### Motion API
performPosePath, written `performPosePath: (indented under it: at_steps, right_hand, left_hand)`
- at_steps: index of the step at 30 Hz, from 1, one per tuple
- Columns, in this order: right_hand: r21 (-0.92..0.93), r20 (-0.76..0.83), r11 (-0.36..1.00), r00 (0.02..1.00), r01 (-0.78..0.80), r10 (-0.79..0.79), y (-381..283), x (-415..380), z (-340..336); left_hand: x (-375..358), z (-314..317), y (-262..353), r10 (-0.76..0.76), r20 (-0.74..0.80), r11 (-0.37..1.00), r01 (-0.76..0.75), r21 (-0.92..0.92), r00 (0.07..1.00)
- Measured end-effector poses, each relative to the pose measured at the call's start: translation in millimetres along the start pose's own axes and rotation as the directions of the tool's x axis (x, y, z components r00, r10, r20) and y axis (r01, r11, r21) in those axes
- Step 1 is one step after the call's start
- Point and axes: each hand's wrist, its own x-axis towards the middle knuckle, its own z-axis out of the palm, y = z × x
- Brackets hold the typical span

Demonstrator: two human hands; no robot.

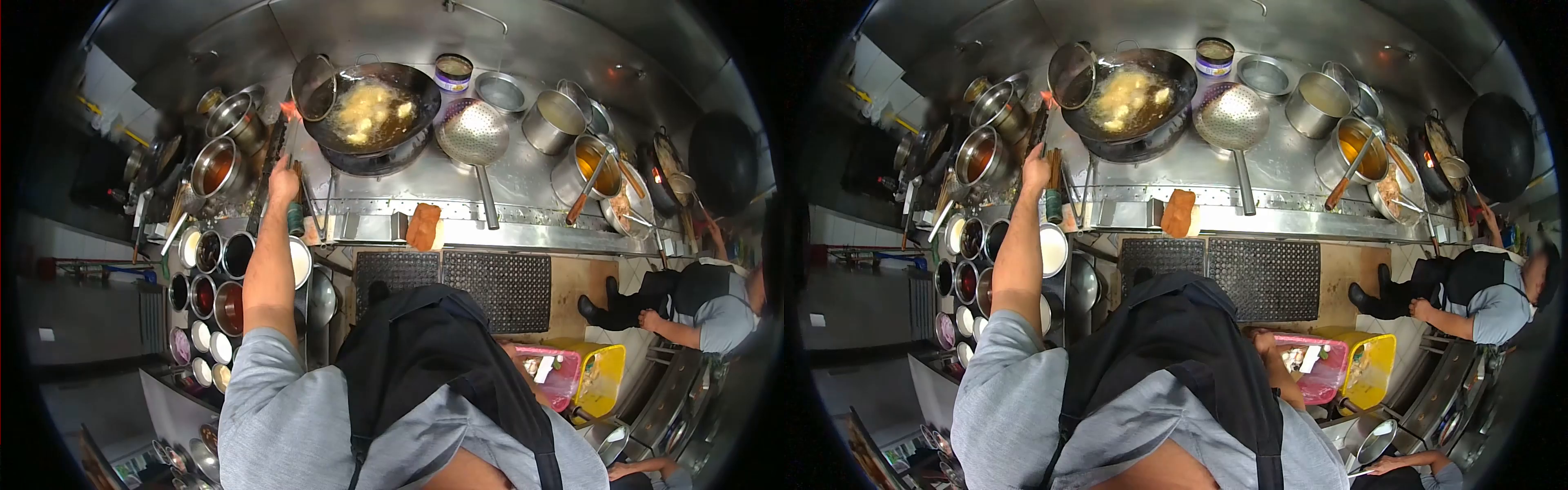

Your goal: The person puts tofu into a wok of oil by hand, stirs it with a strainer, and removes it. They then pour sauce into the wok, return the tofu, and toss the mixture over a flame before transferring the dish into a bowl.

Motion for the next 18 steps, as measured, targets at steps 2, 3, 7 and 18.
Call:
performPosePath:
  at_steps: [2, 3, 7, 18]
  right_hand:
    - [0.118, 0.122, 0.984, 0.985, -0.137, 0.122, -77.6, -35.4, -35.5]
    - [0.118, 0.12, 0.984, 0.985, -0.136, 0.122, -85.4, -35.4, -37.5]
    - [0.089, 0.06, 0.993, 0.994, 0.082, -0.087, -82.2, -17.9, -32.3]
    - [0.149, -0.018, 0.986, 0.997, -0.073, 0.077, 31.0, -11.7, 16.7]
  left_hand:
    - [12.0, 20.9, -35.1, 0.112, -0.053, 0.993, -0.11, 0.039, 0.992]
    - [10.0, 20.0, -29.2, 0.112, -0.053, 0.993, -0.11, 0.037, 0.992]
    - [1.3, 14.9, -2.6, -0.286, 0.272, 0.889, 0.361, -0.282, 0.919]
    - [-68.5, -60.4, 70.0, -0.243, 0.261, 0.921, 0.307, -0.239, 0.934]
